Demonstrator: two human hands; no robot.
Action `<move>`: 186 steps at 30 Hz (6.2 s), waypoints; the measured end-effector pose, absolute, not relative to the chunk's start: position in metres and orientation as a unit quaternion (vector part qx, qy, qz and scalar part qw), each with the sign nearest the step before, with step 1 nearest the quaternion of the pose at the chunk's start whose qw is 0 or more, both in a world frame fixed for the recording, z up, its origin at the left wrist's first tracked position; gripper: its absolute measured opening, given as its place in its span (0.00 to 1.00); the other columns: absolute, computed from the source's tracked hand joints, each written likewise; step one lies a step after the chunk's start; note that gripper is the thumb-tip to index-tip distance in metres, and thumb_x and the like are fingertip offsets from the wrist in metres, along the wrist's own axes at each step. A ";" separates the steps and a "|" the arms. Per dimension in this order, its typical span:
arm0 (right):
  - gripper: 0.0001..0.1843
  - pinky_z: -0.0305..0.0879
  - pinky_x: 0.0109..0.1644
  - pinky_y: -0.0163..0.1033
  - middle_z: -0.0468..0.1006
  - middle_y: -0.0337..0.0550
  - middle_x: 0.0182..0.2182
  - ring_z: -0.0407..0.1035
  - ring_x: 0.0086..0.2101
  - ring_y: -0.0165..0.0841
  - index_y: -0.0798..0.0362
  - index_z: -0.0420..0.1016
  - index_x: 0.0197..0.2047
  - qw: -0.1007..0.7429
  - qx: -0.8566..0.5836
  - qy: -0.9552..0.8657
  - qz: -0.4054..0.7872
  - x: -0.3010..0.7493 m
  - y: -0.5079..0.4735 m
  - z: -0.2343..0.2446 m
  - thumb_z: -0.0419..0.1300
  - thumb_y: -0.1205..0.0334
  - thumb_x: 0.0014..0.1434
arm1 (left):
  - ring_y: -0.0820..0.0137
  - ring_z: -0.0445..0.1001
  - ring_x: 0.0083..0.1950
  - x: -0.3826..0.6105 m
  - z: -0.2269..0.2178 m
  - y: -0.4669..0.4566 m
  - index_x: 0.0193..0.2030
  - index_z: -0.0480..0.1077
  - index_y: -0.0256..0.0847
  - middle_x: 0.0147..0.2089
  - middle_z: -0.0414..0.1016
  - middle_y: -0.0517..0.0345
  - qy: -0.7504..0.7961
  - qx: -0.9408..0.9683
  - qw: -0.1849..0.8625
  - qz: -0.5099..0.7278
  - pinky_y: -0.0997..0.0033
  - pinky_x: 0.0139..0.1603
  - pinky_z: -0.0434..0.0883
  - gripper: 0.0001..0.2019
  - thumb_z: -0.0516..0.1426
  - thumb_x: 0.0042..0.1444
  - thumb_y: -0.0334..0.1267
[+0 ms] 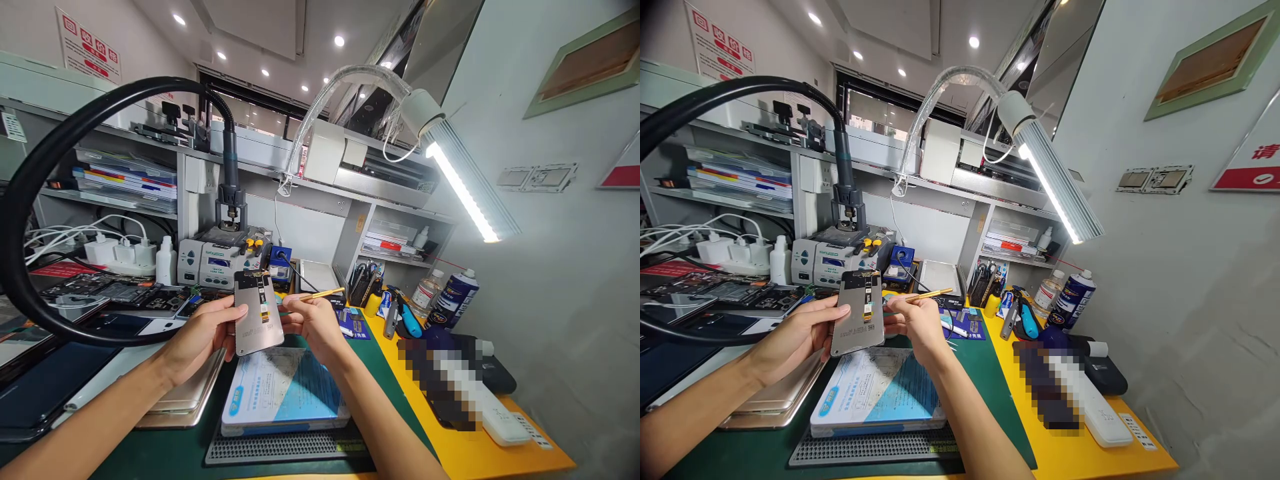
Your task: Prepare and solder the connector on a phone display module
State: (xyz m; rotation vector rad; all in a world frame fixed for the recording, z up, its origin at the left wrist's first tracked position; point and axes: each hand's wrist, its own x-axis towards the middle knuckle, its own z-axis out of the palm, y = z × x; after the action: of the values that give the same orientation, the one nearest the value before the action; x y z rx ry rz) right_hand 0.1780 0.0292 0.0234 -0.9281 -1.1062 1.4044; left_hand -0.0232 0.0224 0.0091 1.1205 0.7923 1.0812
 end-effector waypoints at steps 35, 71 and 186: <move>0.15 0.73 0.28 0.35 0.82 0.49 0.30 0.76 0.24 0.32 0.60 0.77 0.35 0.530 -0.392 -0.466 0.590 0.179 0.029 0.023 0.69 0.60 0.45 | 0.70 0.69 0.24 -0.025 0.008 0.022 0.43 0.70 0.38 0.27 0.70 0.60 0.334 0.503 0.644 0.469 0.74 0.15 0.69 0.12 0.63 0.57 0.43; 0.16 0.72 0.29 0.36 0.82 0.50 0.31 0.76 0.25 0.33 0.60 0.77 0.35 0.526 -0.390 -0.470 0.592 0.179 0.029 0.023 0.71 0.58 0.45 | 0.71 0.68 0.23 -0.023 0.011 0.021 0.45 0.71 0.38 0.27 0.71 0.59 0.342 0.491 0.648 0.471 0.74 0.15 0.69 0.13 0.63 0.55 0.40; 0.11 0.77 0.33 0.43 0.80 0.48 0.28 0.79 0.28 0.40 0.61 0.76 0.32 0.526 -0.350 -0.458 0.626 0.174 0.022 0.025 0.66 0.64 0.44 | 0.69 0.67 0.21 -0.029 0.005 0.029 0.28 0.67 0.45 0.24 0.73 0.65 0.404 0.492 0.464 0.617 0.70 0.17 0.67 0.16 0.66 0.48 0.51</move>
State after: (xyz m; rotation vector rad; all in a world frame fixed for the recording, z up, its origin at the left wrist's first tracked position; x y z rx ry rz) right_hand 0.1740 0.0219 0.0248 -0.8364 -1.0953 1.4961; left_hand -0.0289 0.0294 0.0045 1.2091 0.9920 1.5152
